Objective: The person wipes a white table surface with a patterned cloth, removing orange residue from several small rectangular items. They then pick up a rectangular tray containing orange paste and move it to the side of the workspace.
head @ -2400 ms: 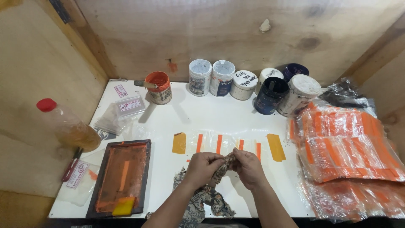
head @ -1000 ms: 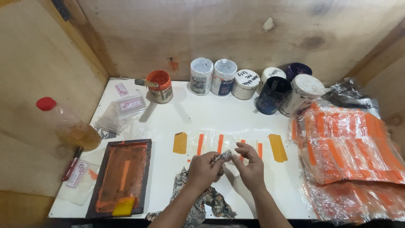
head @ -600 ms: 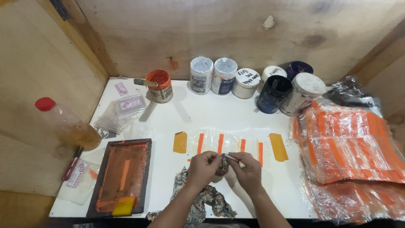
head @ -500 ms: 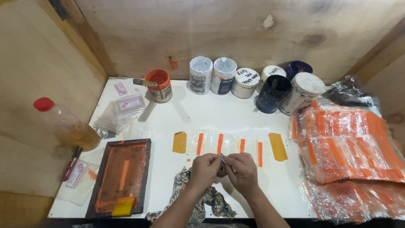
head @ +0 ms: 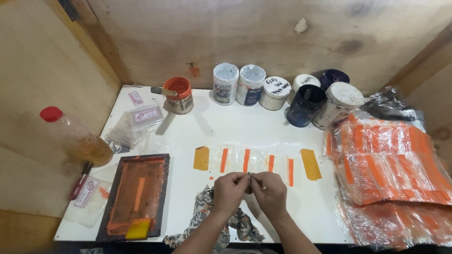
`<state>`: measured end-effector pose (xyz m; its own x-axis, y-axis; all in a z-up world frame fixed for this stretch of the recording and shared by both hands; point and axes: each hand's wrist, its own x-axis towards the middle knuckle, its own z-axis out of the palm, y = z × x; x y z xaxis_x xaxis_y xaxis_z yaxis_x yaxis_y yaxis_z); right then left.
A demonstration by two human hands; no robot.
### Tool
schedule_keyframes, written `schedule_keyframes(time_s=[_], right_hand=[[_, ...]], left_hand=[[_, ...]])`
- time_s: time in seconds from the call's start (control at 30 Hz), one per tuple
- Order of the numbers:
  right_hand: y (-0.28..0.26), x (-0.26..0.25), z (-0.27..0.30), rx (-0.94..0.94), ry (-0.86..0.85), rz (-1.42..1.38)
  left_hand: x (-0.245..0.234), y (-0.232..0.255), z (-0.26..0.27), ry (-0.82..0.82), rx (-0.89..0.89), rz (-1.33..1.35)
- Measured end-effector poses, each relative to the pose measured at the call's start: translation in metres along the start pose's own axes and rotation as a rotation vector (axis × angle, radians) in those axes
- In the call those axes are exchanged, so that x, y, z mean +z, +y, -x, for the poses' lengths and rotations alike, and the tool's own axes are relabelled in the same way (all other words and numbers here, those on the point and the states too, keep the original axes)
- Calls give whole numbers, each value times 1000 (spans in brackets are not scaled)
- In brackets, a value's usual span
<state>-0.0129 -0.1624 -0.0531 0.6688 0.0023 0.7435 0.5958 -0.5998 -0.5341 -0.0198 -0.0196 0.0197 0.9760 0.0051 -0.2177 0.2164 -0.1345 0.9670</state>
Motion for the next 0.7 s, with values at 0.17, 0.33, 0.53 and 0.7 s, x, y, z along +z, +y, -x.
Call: schedule_keyframes(time_s=[0.17,0.33,0.53,0.7], right_hand=[[11,1,10,74,-124,-161],[10,-12,8,274,-260,-471],[47,-6,1,876,180,-1219],[40,22,-33,682,-461,-74]], left_hand=[[2,2,3,12,-207,173],[-15,-13,13,-171,-139,-10],[-27,-53,10,-288,311,-788],[-25,-80,-11,42,522,-893]])
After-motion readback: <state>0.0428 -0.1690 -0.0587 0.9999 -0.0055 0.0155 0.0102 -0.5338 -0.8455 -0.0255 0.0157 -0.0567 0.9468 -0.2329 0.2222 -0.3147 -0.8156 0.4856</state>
